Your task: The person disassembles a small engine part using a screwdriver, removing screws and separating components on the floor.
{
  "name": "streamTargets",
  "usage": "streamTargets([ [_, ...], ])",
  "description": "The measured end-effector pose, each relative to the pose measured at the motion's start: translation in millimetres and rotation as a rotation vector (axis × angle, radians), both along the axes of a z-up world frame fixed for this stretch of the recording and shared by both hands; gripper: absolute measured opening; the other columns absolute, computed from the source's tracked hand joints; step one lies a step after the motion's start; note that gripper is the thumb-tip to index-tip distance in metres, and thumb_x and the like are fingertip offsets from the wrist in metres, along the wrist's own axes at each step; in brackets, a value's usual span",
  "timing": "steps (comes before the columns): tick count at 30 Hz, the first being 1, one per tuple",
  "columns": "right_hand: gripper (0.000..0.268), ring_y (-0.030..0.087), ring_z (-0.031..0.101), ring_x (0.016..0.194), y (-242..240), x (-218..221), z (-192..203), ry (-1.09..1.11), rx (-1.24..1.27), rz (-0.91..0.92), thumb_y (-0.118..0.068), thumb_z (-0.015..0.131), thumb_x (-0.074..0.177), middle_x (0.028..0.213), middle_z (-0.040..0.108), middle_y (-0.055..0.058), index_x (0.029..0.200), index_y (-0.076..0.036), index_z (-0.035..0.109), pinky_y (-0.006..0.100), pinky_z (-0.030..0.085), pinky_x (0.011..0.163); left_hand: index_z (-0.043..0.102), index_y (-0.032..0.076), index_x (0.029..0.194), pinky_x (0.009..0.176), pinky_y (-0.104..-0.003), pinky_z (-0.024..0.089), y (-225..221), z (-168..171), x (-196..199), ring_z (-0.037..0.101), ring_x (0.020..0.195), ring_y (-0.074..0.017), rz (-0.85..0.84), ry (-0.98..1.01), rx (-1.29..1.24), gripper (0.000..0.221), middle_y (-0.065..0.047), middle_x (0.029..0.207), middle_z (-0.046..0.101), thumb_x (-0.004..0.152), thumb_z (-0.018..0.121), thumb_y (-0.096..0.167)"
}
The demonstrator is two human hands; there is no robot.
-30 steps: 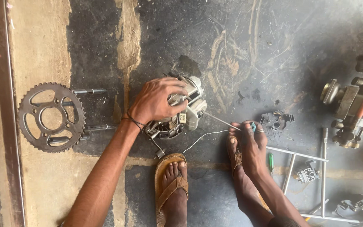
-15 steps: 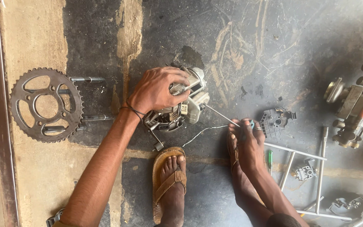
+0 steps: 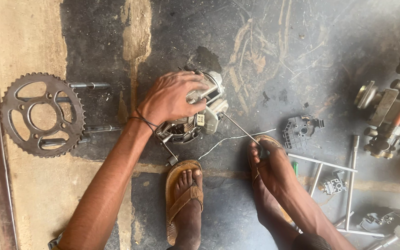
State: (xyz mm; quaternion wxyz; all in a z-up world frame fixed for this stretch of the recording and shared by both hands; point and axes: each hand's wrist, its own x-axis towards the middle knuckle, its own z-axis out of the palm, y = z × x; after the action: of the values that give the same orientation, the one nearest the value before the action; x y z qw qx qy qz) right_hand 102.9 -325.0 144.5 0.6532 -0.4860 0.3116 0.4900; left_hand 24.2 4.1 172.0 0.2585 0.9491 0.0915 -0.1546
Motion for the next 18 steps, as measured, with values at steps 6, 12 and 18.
streamTargets([
  [6,0.005,0.012,0.055,0.065,9,-1,11,-0.061,-0.076,0.025,-0.004,0.052,0.098,0.084,0.060,0.007,0.100,-0.007,0.049,0.020,0.038,0.047,0.073,0.016,0.120,0.114,-0.055,0.038,-9,-2,-3,0.047,0.142,-0.0344,0.017,0.003,0.014,0.044,-0.012,0.149,0.056,0.088,0.065,0.045],
  [12,0.010,0.008,0.048,0.055,22,-12,-1,-0.153,-0.253,-0.029,-0.004,0.060,0.096,0.075,0.056,0.003,0.095,-0.009,0.052,0.019,0.036,0.043,0.074,0.016,0.121,0.110,-0.056,0.041,-22,0,-5,0.049,0.139,-0.0388,0.029,-0.041,0.060,0.047,-0.014,0.145,0.058,0.085,0.067,0.045],
  [18,0.016,0.008,0.050,0.048,33,-11,-21,-0.435,-0.284,-0.092,0.004,0.063,0.092,0.066,0.055,0.003,0.091,-0.007,0.050,0.023,0.039,0.037,0.074,0.015,0.121,0.110,-0.058,0.039,-21,1,-4,0.048,0.139,-0.0393,0.071,-0.023,0.040,0.049,-0.015,0.146,0.057,0.083,0.068,0.044],
])
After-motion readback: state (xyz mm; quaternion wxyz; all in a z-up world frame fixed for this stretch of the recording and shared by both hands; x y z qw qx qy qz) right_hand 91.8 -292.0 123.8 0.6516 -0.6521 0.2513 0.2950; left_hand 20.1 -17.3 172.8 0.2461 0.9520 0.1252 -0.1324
